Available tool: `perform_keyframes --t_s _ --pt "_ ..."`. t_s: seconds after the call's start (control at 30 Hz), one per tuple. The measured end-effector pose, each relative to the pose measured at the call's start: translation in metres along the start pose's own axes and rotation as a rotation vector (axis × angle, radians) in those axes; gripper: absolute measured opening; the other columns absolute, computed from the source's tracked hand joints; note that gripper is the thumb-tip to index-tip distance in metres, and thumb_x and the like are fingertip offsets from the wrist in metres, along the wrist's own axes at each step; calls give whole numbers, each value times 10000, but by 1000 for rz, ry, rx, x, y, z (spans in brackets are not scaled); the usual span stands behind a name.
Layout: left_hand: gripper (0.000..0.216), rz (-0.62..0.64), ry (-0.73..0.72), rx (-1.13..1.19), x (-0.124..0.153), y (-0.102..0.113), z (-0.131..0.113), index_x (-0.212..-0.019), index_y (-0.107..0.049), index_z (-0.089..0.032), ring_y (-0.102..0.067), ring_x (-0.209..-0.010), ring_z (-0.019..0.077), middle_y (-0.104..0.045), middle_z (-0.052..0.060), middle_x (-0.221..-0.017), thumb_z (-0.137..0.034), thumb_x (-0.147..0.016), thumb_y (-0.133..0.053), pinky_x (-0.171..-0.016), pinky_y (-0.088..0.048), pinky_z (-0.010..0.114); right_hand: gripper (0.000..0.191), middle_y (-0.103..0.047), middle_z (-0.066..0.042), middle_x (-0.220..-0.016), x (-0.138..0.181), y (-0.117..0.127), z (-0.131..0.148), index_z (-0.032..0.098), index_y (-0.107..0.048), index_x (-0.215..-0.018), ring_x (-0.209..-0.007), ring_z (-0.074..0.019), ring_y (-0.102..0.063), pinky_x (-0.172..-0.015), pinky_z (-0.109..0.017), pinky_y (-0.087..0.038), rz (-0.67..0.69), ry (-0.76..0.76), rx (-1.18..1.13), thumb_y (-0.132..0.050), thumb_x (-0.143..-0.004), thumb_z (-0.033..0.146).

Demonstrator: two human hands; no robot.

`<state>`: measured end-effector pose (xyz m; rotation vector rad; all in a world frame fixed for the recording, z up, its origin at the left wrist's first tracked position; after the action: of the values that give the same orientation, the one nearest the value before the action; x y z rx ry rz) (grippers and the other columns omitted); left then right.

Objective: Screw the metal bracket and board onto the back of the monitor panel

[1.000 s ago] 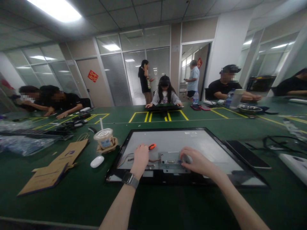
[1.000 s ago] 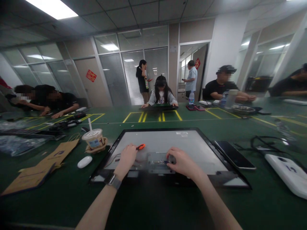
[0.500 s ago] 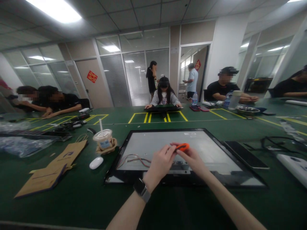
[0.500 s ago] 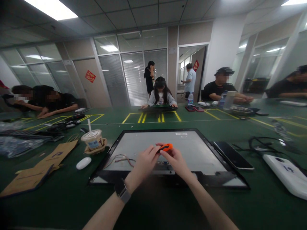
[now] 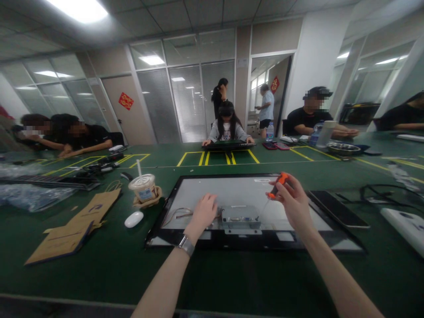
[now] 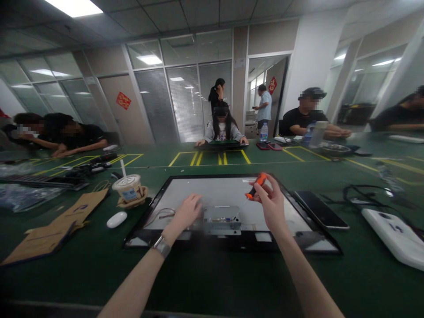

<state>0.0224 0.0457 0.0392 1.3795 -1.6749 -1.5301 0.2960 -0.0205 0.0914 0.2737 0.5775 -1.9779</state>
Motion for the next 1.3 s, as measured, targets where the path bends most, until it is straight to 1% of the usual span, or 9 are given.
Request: perform_keyframes --t_s 0.1,0.17,0.3,0.5,0.63,0.87,1.0,1.1,1.3 --pt "351 46 -8 -24 0 -13 3 -1265 -562 -146 -531 -1217 243 -557 130 -1326 -228 -955 -419 -1049 -413 379 540 -641 -42 -982 7 -7 6 246 -544 -1184 -779 -221 -686 -520 -329 -622 -7 88 119 -769 -730 433" --pt "362 58 -12 -40 0 -17 3 -1281 -553 -149 -506 -1252 253 -537 136 -1355 -235 -962 -404 -1064 -401 398 520 -622 -43 -1018 13 -12 10 253 -540 -1194 -809 -219 -681 -549 -337 -637 8 141 140 -754 -748 413" --pt "376 67 -21 -63 0 -18 2 -1297 -544 -151 -508 -1248 258 -532 137 -1360 -243 -965 -393 -1068 -398 403 487 -602 -15 -981 21 -21 12 287 -520 -1231 -719 -183 -668 -520 -348 -646 73 184 164 -712 -794 380" --pt "383 65 -30 -78 0 -18 2 -1307 -537 -149 -495 -1263 258 -524 132 -1370 -248 -970 -383 -1073 -394 401 448 -566 -2 -961 26 -28 10 299 -511 -1226 -681 -169 -655 -474 -340 -646 139 218 173 -691 -818 347" --pt "381 63 -34 -85 0 -19 3 -1303 -540 -148 -500 -1259 260 -530 130 -1360 -248 -969 -387 -1070 -397 397 430 -561 -5 -951 31 -35 8 294 -510 -1224 -670 -167 -653 -476 -346 -652 184 231 205 -679 -833 352" --pt "373 56 -39 -103 0 -19 2 -1297 -537 -150 -515 -1238 266 -530 135 -1356 -245 -967 -390 -1051 -416 411 408 -593 -24 -950 36 -39 6 293 -516 -1226 -798 -202 -655 -484 -311 -649 196 272 288 -660 -850 364" --pt "359 58 -45 -105 0 -19 1 -1284 -542 -156 -515 -1240 250 -538 130 -1345 -238 -964 -403 -1054 -413 391 396 -596 -21 -938 38 -40 8 296 -512 -1230 -773 -191 -652 -471 -292 -633 205 310 319 -646 -862 352" --pt "363 63 -41 -107 0 -19 1 -1286 -541 -150 -507 -1252 251 -536 138 -1348 -240 -965 -399 -1059 -409 392 387 -614 -23 -941 38 -41 11 296 -513 -1230 -753 -183 -657 -496 -285 -623 215 357 351 -643 -867 335" --pt "368 63 -35 -107 0 -19 1 -1293 -536 -155 -510 -1244 256 -531 136 -1355 -246 -966 -393 -1051 -414 398 460 -628 -19 -928 39 -48 12 292 -487 -1309 -672 -159 -659 -553 -311 -623 283 380 375 -633 -875 344"
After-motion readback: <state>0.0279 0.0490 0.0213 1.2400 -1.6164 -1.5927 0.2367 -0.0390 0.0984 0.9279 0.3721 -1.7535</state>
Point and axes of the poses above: each hand's wrist, its own x-axis away from the middle knuckle, its own y-axis out of the back of the hand, z = x × y, the point moved 8 cm from there along -x, towards the middle knuckle
